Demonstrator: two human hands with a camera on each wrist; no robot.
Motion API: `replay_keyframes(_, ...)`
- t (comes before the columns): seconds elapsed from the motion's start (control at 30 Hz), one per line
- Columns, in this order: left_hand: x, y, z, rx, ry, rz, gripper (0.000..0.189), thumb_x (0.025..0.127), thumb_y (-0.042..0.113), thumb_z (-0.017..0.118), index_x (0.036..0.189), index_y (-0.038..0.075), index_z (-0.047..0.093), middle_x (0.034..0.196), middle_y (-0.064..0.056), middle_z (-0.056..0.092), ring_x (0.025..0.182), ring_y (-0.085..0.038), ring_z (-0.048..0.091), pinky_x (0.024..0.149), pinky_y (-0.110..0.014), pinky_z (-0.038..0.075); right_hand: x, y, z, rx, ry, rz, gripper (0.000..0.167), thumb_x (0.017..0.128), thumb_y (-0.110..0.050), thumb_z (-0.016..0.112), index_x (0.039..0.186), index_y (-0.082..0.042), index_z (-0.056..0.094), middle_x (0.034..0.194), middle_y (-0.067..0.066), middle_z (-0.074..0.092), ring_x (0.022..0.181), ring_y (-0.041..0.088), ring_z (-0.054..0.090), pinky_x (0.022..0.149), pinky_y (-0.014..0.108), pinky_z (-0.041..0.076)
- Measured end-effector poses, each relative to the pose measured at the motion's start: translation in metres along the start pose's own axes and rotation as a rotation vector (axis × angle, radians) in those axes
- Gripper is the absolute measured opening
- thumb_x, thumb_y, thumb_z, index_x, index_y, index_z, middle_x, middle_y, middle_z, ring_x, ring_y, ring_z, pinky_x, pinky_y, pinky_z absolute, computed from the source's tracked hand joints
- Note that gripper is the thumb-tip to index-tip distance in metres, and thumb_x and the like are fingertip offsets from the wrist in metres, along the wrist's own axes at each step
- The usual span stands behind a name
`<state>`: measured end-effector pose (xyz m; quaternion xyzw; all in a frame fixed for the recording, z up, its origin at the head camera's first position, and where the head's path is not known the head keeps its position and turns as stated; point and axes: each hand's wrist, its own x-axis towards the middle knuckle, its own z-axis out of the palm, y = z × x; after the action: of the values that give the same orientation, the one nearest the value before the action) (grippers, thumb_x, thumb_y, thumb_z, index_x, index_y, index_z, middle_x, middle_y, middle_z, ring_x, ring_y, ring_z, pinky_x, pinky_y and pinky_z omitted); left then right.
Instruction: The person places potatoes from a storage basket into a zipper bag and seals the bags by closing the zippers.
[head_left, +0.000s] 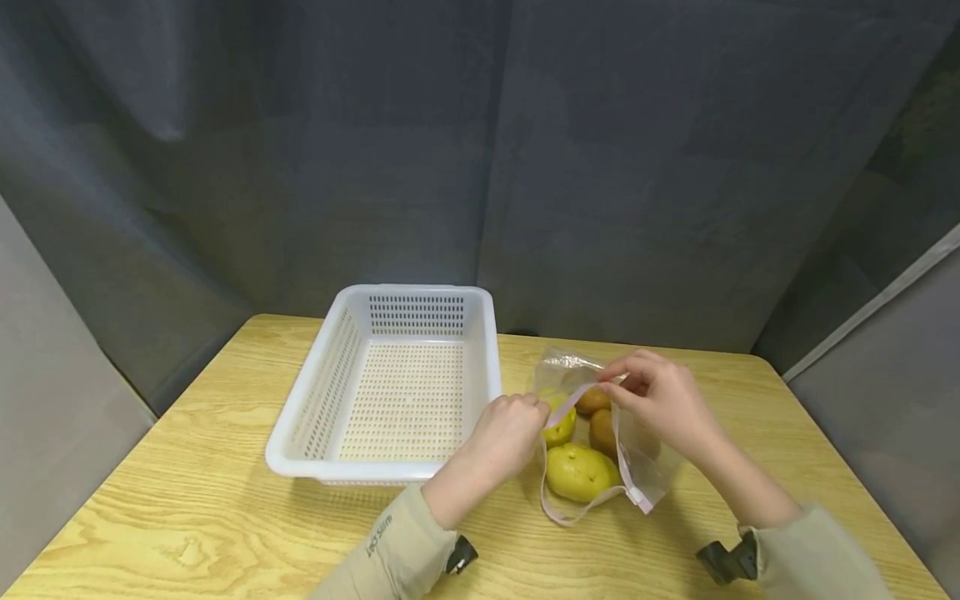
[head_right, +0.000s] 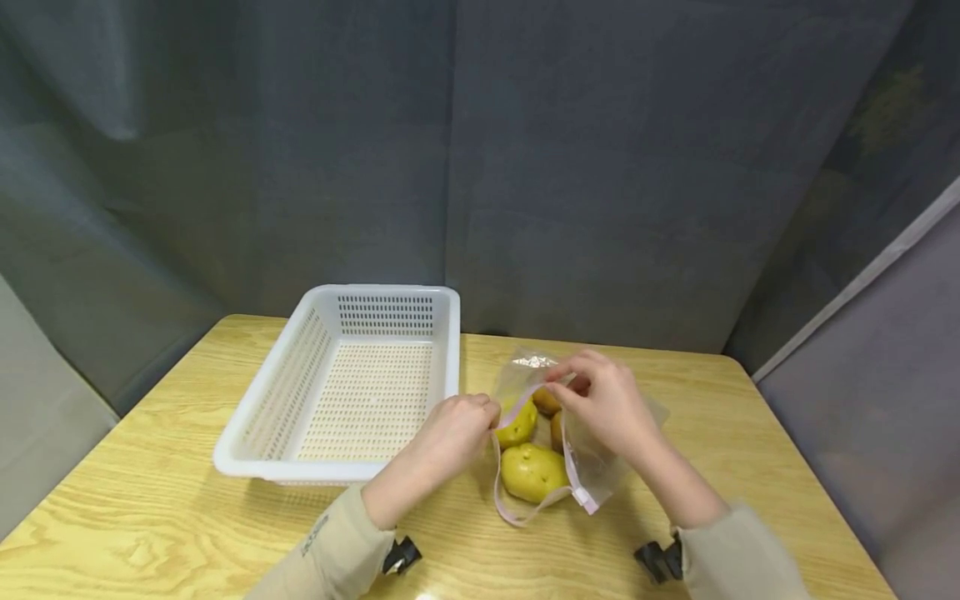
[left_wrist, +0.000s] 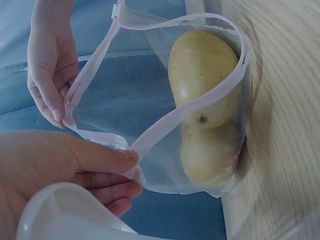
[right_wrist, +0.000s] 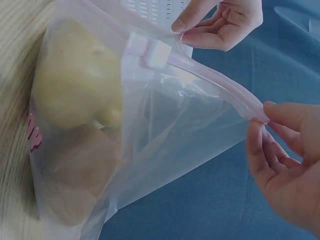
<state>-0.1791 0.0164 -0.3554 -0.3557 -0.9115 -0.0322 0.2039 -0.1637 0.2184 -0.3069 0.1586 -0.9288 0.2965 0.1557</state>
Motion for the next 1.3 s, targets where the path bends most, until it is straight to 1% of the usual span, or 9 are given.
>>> replay_keyframes(0.13, 0.000, -0.001, 0.001, 0.014, 0.003, 0.004, 0.012, 0.071, 0.002, 0.064, 0.076, 0.013, 0.064, 0.069, 0.003, 0.058, 0.058, -0.010, 0.053, 0.050, -0.019, 0.040, -0.005, 0.000, 0.000, 0.027, 0.022, -0.001, 0.014, 0.081, -0.017, 0.068, 0.094, -0.012, 0.068, 0.090, 0.001, 0.065, 0.067, 0.006, 0.059, 0.058, 0.020, 0.048)
replay_keyframes(0.27, -0.001, -0.001, 0.002, 0.034, 0.009, 0.010, 0.014, 0.070, 0.003, 0.065, 0.079, 0.014, 0.064, 0.070, 0.003, 0.059, 0.058, -0.009, 0.053, 0.049, -0.019, 0.038, -0.013, 0.001, -0.001, 0.021, 0.046, 0.011, 0.018, 0.081, -0.015, 0.068, 0.098, -0.011, 0.067, 0.093, 0.002, 0.064, 0.070, 0.005, 0.059, 0.061, 0.019, 0.049)
replay_keyframes(0.37, -0.001, 0.000, 0.002, 0.042, 0.015, 0.012, 0.015, 0.070, 0.004, 0.065, 0.081, 0.013, 0.064, 0.071, 0.003, 0.059, 0.059, -0.009, 0.052, 0.049, -0.018, 0.037, -0.018, 0.003, -0.002, 0.007, 0.063, 0.017, 0.018, 0.080, -0.014, 0.068, 0.097, -0.010, 0.066, 0.091, 0.001, 0.064, 0.070, 0.004, 0.058, 0.063, 0.019, 0.049)
replay_keyframes(0.5, -0.002, 0.002, 0.002, 0.045, 0.020, 0.005, 0.016, 0.069, 0.002, 0.064, 0.081, 0.013, 0.064, 0.071, 0.003, 0.058, 0.059, -0.010, 0.052, 0.050, -0.018, 0.037, -0.024, 0.006, -0.001, 0.020, 0.065, 0.027, 0.016, 0.080, -0.014, 0.069, 0.095, -0.011, 0.067, 0.089, 0.000, 0.064, 0.069, 0.002, 0.057, 0.061, 0.019, 0.049)
replay_keyframes(0.8, -0.002, 0.002, 0.001, 0.013, -0.022, -0.006, 0.017, 0.070, 0.000, 0.063, 0.082, 0.012, 0.064, 0.072, 0.002, 0.058, 0.060, -0.010, 0.053, 0.049, -0.018, 0.037, -0.041, 0.010, -0.002, 0.036, 0.050, 0.028, 0.011, 0.079, -0.010, 0.069, 0.089, -0.013, 0.068, 0.087, -0.002, 0.065, 0.067, 0.000, 0.056, 0.058, 0.019, 0.048)
replay_keyframes(0.9, -0.003, 0.002, 0.000, 0.009, -0.020, -0.005, 0.017, 0.070, 0.000, 0.063, 0.082, 0.012, 0.064, 0.073, 0.002, 0.059, 0.060, -0.010, 0.053, 0.049, -0.018, 0.038, -0.048, 0.011, -0.003, 0.041, 0.039, 0.027, 0.012, 0.078, -0.009, 0.069, 0.090, -0.013, 0.068, 0.085, -0.004, 0.064, 0.068, -0.001, 0.056, 0.057, 0.020, 0.048)
replay_keyframes(1.07, -0.002, 0.001, 0.001, 0.006, -0.006, 0.005, 0.016, 0.070, 0.000, 0.063, 0.081, 0.012, 0.063, 0.072, 0.002, 0.059, 0.059, -0.010, 0.054, 0.049, -0.018, 0.038, -0.057, 0.014, -0.007, 0.055, -0.007, 0.036, 0.011, 0.079, -0.010, 0.068, 0.090, -0.014, 0.069, 0.084, -0.006, 0.065, 0.069, -0.001, 0.054, 0.056, 0.021, 0.047)
replay_keyframes(1.23, -0.002, 0.000, 0.001, 0.004, -0.003, 0.004, 0.016, 0.070, 0.001, 0.064, 0.080, 0.013, 0.063, 0.072, 0.002, 0.059, 0.059, -0.010, 0.053, 0.049, -0.017, 0.037, -0.064, 0.018, -0.009, 0.042, -0.069, 0.025, 0.009, 0.079, -0.018, 0.069, 0.088, -0.021, 0.069, 0.081, -0.011, 0.065, 0.068, -0.001, 0.054, 0.056, 0.021, 0.045)
replay_keyframes(1.3, -0.002, 0.000, 0.001, 0.009, -0.002, 0.000, 0.016, 0.070, 0.003, 0.064, 0.080, 0.015, 0.063, 0.073, 0.004, 0.060, 0.061, -0.009, 0.054, 0.054, -0.018, 0.038, -0.067, 0.019, -0.009, 0.040, -0.085, 0.011, 0.010, 0.078, -0.022, 0.070, 0.088, -0.024, 0.068, 0.080, -0.014, 0.064, 0.069, -0.001, 0.054, 0.057, 0.021, 0.045)
